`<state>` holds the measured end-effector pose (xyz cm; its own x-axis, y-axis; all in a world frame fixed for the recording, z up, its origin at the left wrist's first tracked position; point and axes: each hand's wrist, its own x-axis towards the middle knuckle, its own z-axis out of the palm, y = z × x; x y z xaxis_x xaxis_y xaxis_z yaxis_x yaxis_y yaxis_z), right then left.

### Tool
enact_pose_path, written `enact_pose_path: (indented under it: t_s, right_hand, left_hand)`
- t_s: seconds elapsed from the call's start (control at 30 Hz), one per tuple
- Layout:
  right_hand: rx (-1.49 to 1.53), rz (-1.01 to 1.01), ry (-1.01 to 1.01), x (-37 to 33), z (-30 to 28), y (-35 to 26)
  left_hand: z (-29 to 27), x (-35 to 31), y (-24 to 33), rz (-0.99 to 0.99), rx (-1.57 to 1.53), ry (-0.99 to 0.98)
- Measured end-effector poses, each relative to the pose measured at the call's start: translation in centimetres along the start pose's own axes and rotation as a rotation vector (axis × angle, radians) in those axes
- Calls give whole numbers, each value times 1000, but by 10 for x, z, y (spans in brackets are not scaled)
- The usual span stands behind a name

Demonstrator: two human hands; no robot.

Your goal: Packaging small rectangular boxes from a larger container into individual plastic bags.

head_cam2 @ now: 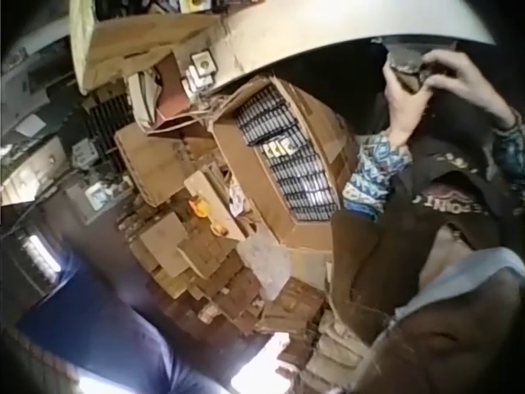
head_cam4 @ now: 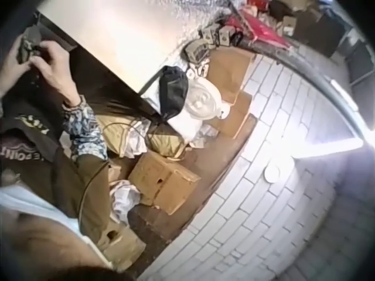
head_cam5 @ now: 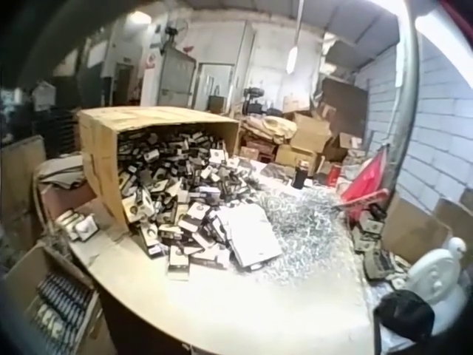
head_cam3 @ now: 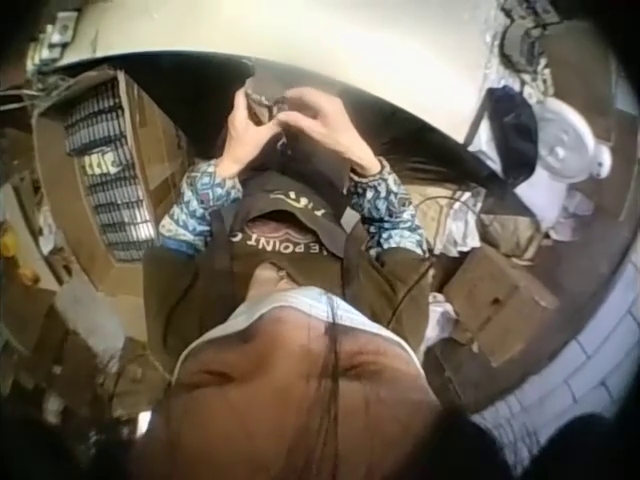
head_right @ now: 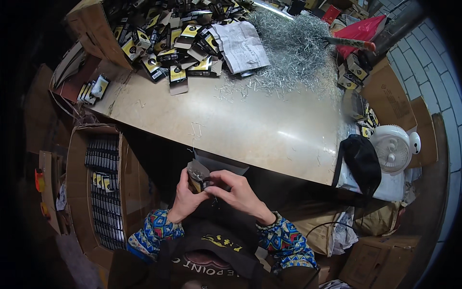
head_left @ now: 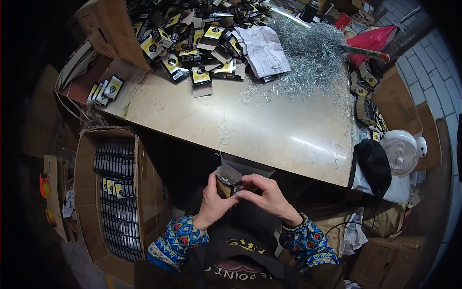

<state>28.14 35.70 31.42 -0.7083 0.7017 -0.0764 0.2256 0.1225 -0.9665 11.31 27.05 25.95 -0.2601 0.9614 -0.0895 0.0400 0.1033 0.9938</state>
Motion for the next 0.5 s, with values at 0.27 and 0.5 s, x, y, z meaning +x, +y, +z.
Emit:
enact_pose_path:
  t_s: [0.27,0.5]
  right_hand:
    - [167,-20,132,7,2,-4]
    - [61,38,342,2,7,0]
  left_hand:
    - [2,4,2,46,-44,30]
    - [-1,9,28,122,195,98]
